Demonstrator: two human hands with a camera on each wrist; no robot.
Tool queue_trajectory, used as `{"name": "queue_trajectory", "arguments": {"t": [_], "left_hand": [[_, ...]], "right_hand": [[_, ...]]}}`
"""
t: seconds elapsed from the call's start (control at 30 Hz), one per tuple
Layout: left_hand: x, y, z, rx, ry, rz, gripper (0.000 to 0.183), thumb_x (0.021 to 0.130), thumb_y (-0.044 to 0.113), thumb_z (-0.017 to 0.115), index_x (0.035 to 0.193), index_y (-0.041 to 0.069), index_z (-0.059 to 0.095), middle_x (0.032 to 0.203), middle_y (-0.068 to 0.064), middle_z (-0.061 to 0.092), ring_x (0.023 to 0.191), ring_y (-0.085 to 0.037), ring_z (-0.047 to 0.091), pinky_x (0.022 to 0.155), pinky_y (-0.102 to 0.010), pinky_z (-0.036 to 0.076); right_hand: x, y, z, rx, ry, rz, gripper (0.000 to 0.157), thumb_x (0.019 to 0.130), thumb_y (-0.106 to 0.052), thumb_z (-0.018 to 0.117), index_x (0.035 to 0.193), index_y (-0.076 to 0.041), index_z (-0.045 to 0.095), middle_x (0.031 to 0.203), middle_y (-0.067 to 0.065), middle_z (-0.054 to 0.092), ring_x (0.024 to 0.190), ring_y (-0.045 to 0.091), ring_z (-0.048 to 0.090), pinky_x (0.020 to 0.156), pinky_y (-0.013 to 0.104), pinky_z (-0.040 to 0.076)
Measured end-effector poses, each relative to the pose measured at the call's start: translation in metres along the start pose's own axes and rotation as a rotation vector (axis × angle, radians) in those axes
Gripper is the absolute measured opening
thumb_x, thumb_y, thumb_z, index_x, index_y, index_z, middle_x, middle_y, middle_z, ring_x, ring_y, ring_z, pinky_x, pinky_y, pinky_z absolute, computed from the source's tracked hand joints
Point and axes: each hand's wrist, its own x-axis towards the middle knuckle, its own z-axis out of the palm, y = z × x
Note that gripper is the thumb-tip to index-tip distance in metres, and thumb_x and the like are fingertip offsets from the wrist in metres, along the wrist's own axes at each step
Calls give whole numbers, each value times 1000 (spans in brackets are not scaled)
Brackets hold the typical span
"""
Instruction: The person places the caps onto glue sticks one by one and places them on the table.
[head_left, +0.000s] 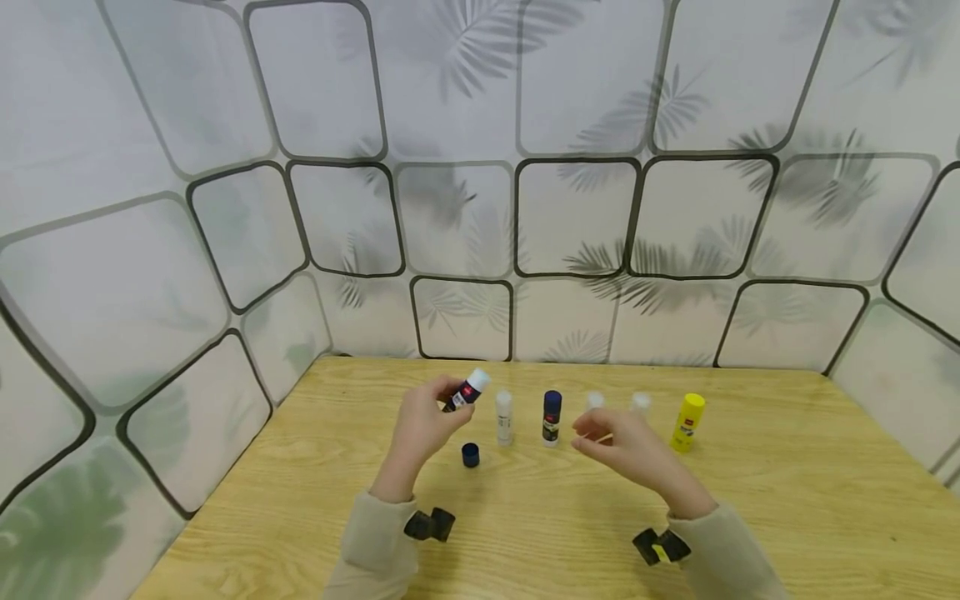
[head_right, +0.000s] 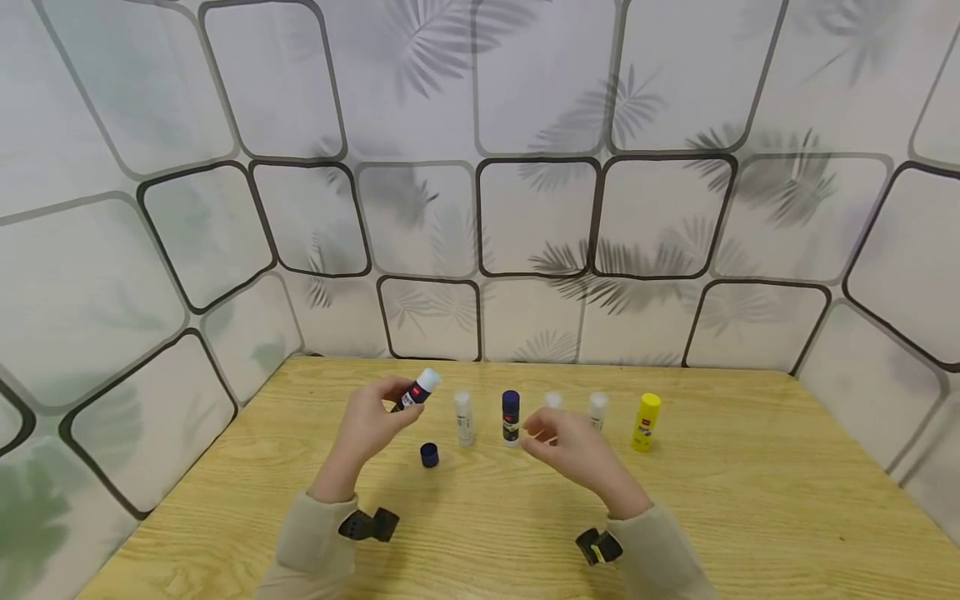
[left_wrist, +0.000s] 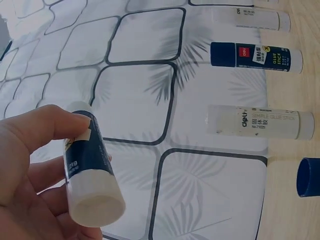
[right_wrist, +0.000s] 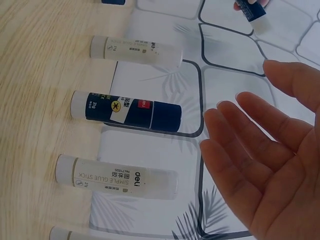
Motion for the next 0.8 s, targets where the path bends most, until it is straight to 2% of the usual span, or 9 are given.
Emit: {"name": "queue_trajectory", "arguments": {"t": [0.23,0.43,0.63,0.8], "left_hand": [[-1,3,-5,11,-5,1,27,74,10,71,100,5,64,86,-5,62,77,-17,56,65,-32,46],[-2,5,-7,25,-12,-7,26,74,10,71,99,5,65,85,-4,62,73,-15,55,60,-28,45],[-2,6,-10,32,-12,-2,26,74,10,71,99,5,65,84,-4,62,72,-16,54,58,-27,44],[-2,6,-12,40,-4,7,26,74,11,71,99,5,65,84,-4,62,73,-15,54,59,-27,44]], "right_hand": [[5,-2,8,-22,-5,-12,23,85,-20,60,99,-2,61,96,12,60,81,18,58,68,28,48],[15,-4,22,-40,-28,-40,20,85,-21,60,97,-5,63,94,7,61,80,16,58,66,25,48],[29,-9,40,1,-66,-46,19,84,-20,62,96,-6,62,93,7,61,80,16,58,66,25,48],[43,-16,58,48,-84,-78,17,83,-16,63,94,-4,62,93,12,61,79,18,60,67,27,48]]}}
